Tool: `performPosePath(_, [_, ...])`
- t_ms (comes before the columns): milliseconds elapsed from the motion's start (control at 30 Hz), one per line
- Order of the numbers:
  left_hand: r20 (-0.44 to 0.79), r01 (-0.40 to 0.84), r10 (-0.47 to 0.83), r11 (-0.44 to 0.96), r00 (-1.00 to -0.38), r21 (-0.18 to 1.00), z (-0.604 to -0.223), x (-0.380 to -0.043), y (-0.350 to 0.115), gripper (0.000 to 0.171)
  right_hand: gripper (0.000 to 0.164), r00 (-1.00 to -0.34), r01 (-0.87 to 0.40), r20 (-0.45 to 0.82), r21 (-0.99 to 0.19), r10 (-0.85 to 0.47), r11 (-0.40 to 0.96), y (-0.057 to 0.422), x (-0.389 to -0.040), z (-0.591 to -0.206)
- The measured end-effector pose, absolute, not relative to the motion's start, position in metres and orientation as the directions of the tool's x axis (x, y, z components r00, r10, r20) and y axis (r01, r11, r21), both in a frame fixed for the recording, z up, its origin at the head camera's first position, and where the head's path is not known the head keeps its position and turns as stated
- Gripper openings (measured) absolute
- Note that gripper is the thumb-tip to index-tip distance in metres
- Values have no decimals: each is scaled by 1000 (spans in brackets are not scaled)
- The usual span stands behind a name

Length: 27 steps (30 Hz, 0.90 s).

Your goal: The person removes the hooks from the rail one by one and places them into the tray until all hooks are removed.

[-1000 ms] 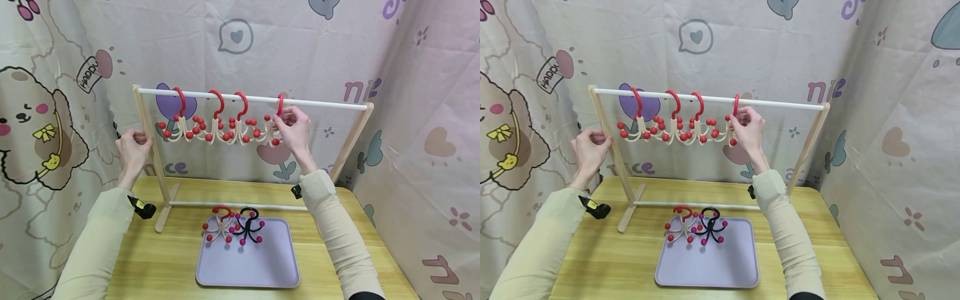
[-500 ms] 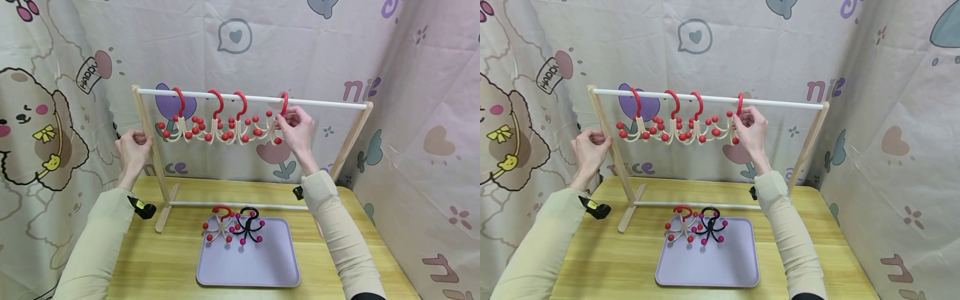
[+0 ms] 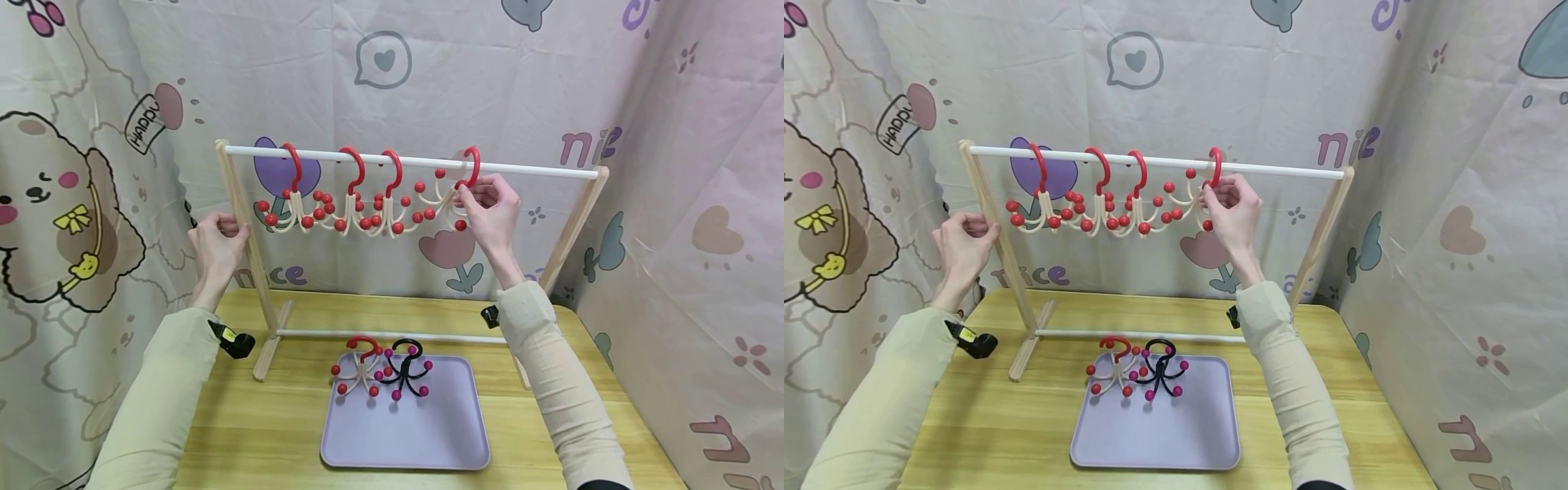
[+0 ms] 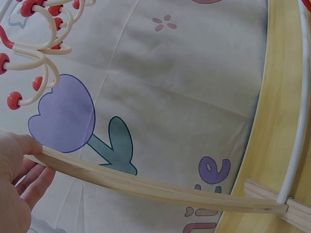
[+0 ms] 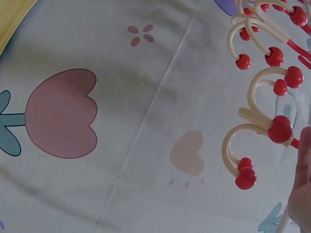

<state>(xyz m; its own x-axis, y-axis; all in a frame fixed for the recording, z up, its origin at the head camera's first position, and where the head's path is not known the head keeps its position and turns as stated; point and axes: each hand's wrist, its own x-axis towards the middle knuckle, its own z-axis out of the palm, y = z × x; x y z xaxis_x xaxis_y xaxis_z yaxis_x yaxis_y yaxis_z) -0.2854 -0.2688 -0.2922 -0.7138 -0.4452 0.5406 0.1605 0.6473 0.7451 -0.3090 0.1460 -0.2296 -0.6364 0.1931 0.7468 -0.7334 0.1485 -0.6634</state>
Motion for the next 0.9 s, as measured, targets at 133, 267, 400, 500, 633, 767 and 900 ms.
performPosePath(133, [543, 160, -445, 650, -713, 743, -293, -285, -269, 28, 13, -621, -749, 761, -647, 190, 145, 148, -308, -232])
performPosePath(267, [540, 158, -443, 650, -715, 743, -293, -286, -270, 28, 18, -628, -739, 756, -654, 186, 161, 152, -304, -237])
performPosePath(400, [526, 169, -441, 627, -727, 760, -293, -287, -271, 29, 20, -636, -728, 745, -666, 203, 162, 158, -300, -241])
performPosePath(500, [519, 171, -440, 620, -733, 766, -292, -286, -270, 30, 20, -633, -727, 742, -668, 220, 159, 163, -297, -247])
performPosePath(633, [522, 174, -437, 621, -732, 764, -292, -286, -270, 30, 22, -640, -717, 733, -678, 233, 163, 169, -293, -257])
performPosePath(767, [523, 168, -441, 625, -730, 762, -291, -285, -270, 30, 23, -661, -699, 714, -698, 231, 156, 174, -290, -269])
performPosePath(900, [521, 165, -444, 625, -729, 763, -291, -285, -270, 30, 21, -682, -692, 695, -714, 226, 104, 180, -288, -283])
